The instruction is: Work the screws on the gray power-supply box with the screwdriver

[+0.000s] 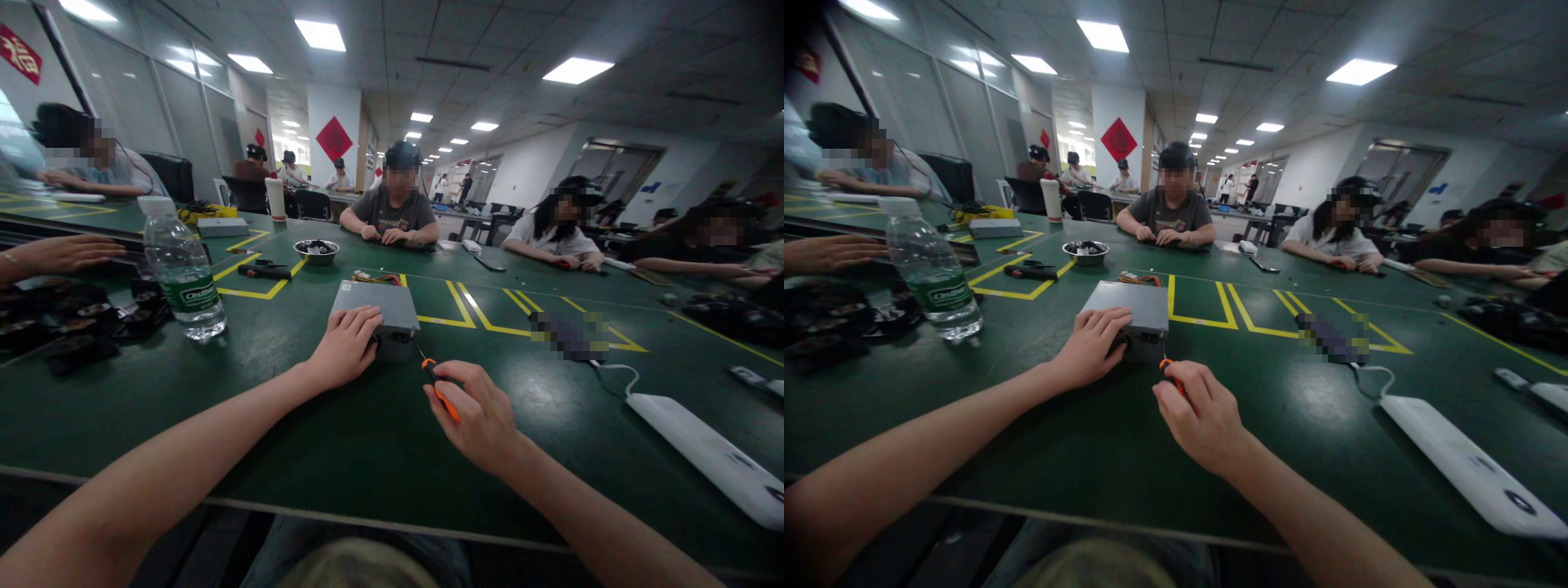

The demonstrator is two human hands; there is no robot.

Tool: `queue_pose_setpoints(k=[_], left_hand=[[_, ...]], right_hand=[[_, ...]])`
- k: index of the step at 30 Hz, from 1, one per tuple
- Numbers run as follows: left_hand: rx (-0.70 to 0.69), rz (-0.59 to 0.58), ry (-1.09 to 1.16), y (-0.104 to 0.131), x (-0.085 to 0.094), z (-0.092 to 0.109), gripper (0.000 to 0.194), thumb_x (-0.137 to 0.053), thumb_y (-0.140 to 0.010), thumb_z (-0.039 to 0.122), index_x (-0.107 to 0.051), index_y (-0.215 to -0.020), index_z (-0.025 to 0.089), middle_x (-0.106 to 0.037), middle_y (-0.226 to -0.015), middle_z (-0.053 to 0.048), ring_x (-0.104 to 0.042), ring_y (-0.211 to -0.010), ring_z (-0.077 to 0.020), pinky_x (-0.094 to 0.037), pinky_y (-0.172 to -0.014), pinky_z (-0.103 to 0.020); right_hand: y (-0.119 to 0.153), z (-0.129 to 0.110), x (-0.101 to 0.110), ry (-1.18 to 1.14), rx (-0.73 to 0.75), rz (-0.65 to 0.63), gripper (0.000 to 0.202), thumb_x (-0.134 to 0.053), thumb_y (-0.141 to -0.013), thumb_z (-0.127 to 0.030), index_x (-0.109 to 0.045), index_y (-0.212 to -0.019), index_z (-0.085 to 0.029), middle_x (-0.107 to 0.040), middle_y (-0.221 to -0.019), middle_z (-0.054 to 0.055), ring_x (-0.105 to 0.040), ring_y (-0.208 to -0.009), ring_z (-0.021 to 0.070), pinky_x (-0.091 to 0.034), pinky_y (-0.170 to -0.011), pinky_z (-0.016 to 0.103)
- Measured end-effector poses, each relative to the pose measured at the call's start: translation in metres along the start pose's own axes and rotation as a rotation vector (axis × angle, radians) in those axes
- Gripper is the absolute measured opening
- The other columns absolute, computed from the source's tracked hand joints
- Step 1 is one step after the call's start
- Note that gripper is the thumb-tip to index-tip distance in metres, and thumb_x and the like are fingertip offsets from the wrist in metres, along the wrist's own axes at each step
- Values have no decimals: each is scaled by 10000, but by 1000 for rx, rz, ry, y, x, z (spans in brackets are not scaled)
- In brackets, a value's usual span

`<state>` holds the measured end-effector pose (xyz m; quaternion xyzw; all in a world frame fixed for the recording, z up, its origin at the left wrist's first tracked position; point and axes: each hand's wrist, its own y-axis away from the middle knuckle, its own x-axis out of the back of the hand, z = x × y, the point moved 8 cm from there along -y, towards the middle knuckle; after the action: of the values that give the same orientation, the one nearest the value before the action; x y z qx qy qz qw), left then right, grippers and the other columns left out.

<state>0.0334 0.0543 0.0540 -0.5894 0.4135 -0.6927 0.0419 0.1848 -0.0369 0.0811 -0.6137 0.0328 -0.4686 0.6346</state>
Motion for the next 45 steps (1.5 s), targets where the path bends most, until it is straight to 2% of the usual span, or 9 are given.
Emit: queue_pose_setpoints(k=[4, 8, 17, 22, 26, 30, 33, 39, 45], left_hand=[[-4, 1, -11, 0, 0, 0, 388, -434, -843, 218, -424, -1229, 176, -466, -1328, -101, -397, -1230, -247, -283, -966, -420], [-13, -3, -18, 0, -1, 1, 380, -429, -848, 222, -424, -1223, 158, -465, -1329, -103, -393, -1232, -245, -278, -969, -416], [-10, -5, -13, 0, 0, 1, 389, -427, -845, 221, -418, -1231, 179, -465, -1330, -101, -393, -1235, -244, -275, -969, -417], [-13, -3, -20, 0, 1, 2, 380, -424, -848, 219, -424, -1225, 171, -469, -1327, -101, -396, -1231, -245, -277, -967, -419], [-11, -7, -21, 0, 0, 1, 386, -425, -844, 209, -426, -1228, 174, -462, -1335, -99, -388, -1236, -241, -276, -972, -418], [-11, -11, -21, 0, 0, 1, 402, -435, -842, 213, -419, -1241, 168, -456, -1339, -99, -381, -1240, -242, -282, -972, -415], [-12, -10, -20, 0, 0, 1, 407, -437, -842, 214, -418, -1246, 170, -459, -1334, -101, -385, -1239, -245, -287, -970, -416], [-14, -8, -21, 0, 1, 1, 394, -432, -848, 221, -427, -1238, 165, -459, -1334, -102, -389, -1235, -246, -282, -974, -416], [-14, -6, -6, 1, 1, 1, 399, -423, -848, 215, -426, -1245, 181, -456, -1336, -103, -393, -1234, -249, -283, -973, -425]], right_hand=[[4, 3, -3, -84, -26, 11, 199, -521, -773, -64, -520, -911, -207, -584, -1018, 72, -586, -944, 158, -548, -745, 285], [6, 6, -7, 22, -33, -41, 120, -572, -782, -123, -537, -864, -203, -571, -998, 87, -578, -927, 178, -547, -723, 301], [3, -23, -5, -40, 216, -38, 127, -527, -785, -81, -532, -854, -188, -587, -943, 73, -570, -977, 182, -544, -773, 304], [1, -37, -13, -81, 265, -76, 72, -540, -775, -111, -545, -759, -182, -611, -840, 46, -587, -907, 171, -523, -834, 326], [5, -38, -24, -119, 292, -152, 124, -458, -795, -128, -574, -824, -160, -614, -860, 64, -581, -907, 174, -503, -868, 336], [6, -35, -28, -40, 247, -171, 98, -502, -793, -188, -580, -847, -163, -619, -926, 96, -576, -882, 216, -507, -758, 360], [8, -34, -30, 19, 213, -186, 102, -538, -810, -247, -575, -861, -166, -628, -942, 84, -566, -726, 170, -477, -626, 299], [14, -39, -46, -133, 259, -355, 184, -399, -849, -149, -549, -955, -139, -623, -955, 86, -552, -684, 129, -437, -617, 239], [12, -42, -59, -165, 263, -455, 240, -493, -853, -379, -541, -952, -166, -603, -944, 69, -546, -700, 148, -411, -608, 263]])
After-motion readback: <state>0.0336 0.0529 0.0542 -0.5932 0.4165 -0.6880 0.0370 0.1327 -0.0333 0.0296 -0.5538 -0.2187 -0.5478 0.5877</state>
